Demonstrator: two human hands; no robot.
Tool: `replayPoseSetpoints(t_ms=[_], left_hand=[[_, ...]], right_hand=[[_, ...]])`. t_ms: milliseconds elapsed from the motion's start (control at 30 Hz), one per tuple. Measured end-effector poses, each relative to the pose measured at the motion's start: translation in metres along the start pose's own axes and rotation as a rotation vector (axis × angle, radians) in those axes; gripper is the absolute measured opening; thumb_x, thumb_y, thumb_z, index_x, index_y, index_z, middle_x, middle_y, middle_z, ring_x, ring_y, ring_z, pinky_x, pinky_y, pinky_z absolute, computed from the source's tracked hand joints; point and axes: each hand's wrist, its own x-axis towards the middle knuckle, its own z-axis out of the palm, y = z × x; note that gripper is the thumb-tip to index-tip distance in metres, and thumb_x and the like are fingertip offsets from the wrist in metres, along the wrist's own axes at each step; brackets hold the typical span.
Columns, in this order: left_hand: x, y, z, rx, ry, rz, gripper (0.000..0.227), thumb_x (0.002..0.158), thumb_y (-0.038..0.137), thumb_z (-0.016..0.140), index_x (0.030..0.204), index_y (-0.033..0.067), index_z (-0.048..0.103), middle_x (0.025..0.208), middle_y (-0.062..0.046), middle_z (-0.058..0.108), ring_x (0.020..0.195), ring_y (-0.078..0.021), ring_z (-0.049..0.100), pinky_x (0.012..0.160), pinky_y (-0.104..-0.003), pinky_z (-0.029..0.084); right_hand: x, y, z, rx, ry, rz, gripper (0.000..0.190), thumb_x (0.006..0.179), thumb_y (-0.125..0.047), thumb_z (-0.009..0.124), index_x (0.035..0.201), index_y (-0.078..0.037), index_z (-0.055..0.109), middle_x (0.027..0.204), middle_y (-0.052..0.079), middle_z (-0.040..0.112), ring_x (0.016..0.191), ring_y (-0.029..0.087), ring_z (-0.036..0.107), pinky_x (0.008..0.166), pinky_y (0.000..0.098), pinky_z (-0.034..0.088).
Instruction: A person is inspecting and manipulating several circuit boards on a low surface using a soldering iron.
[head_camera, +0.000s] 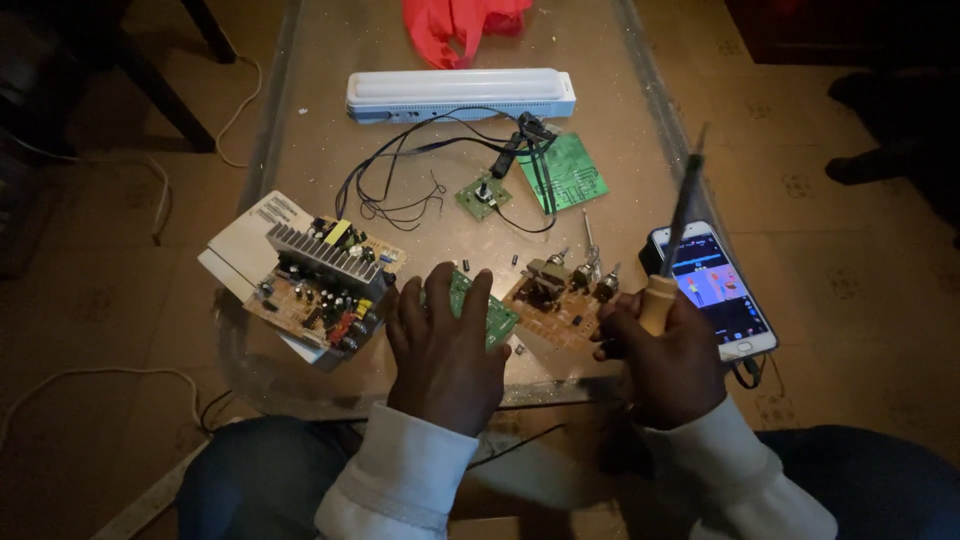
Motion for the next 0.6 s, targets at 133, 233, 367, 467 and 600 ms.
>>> replayPoseSetpoints(t_ms=[133, 233, 367, 467, 600], left_hand=[[-0.003, -0.006, 0.009, 0.063, -0.061, -0.031, 0.082, 0.072, 0.028, 0.08, 0.145, 0.0085, 0.049, 0.152, -0.027, 0.032, 0.139, -0.057, 0.024, 0.113, -0.072, 0.012], [-0.002, -0.001, 0.002, 0.022, -0.143, -0.049, 0.082, 0.077, 0.027, 0.08, 0.148, 0.0075, 0.044, 0.155, -0.029, 0.028, 0.144, -0.061, 0.014, 0.112, -0.075, 0.008], [-0.005, 0.011, -0.015, 0.028, 0.018, -0.01, 0.076, 0.074, 0.026, 0.081, 0.141, 0.0049, 0.053, 0.151, -0.027, 0.039, 0.142, -0.0577, 0.028, 0.116, -0.071, 0.015], [0.003, 0.025, -0.041, -0.088, 0.141, 0.116, 0.055, 0.075, 0.016, 0.08, 0.124, -0.0001, 0.06, 0.132, -0.025, 0.056, 0.123, -0.0443, 0.055, 0.1, -0.053, 0.046], [0.017, 0.036, -0.077, -0.173, 0.424, 0.235, 0.008, 0.085, -0.001, 0.073, 0.091, 0.0003, 0.069, 0.09, -0.014, 0.07, 0.071, -0.0258, 0.065, 0.063, -0.037, 0.055]], right_hand=[[0.001, -0.007, -0.003, -0.181, -0.126, 0.008, 0.017, 0.082, -0.003, 0.073, 0.094, 0.007, 0.066, 0.078, 0.018, 0.07, 0.064, 0.027, 0.068, 0.059, 0.0371, 0.057], [-0.001, -0.01, -0.003, -0.215, -0.165, 0.017, 0.022, 0.081, -0.001, 0.075, 0.098, 0.006, 0.063, 0.079, 0.019, 0.069, 0.067, 0.03, 0.071, 0.06, 0.039, 0.059], [-0.007, -0.019, -0.003, -0.292, -0.182, 0.028, 0.024, 0.082, -0.005, 0.076, 0.099, 0.006, 0.062, 0.077, 0.02, 0.072, 0.064, 0.031, 0.074, 0.061, 0.0396, 0.06], [-0.008, -0.022, -0.004, -0.319, -0.169, 0.053, 0.027, 0.082, -0.005, 0.078, 0.101, 0.006, 0.063, 0.079, 0.019, 0.071, 0.066, 0.03, 0.075, 0.061, 0.039, 0.059], [-0.01, -0.025, -0.006, -0.311, -0.161, 0.064, 0.028, 0.082, -0.003, 0.077, 0.104, 0.007, 0.064, 0.079, 0.021, 0.074, 0.067, 0.031, 0.077, 0.06, 0.0385, 0.06]])
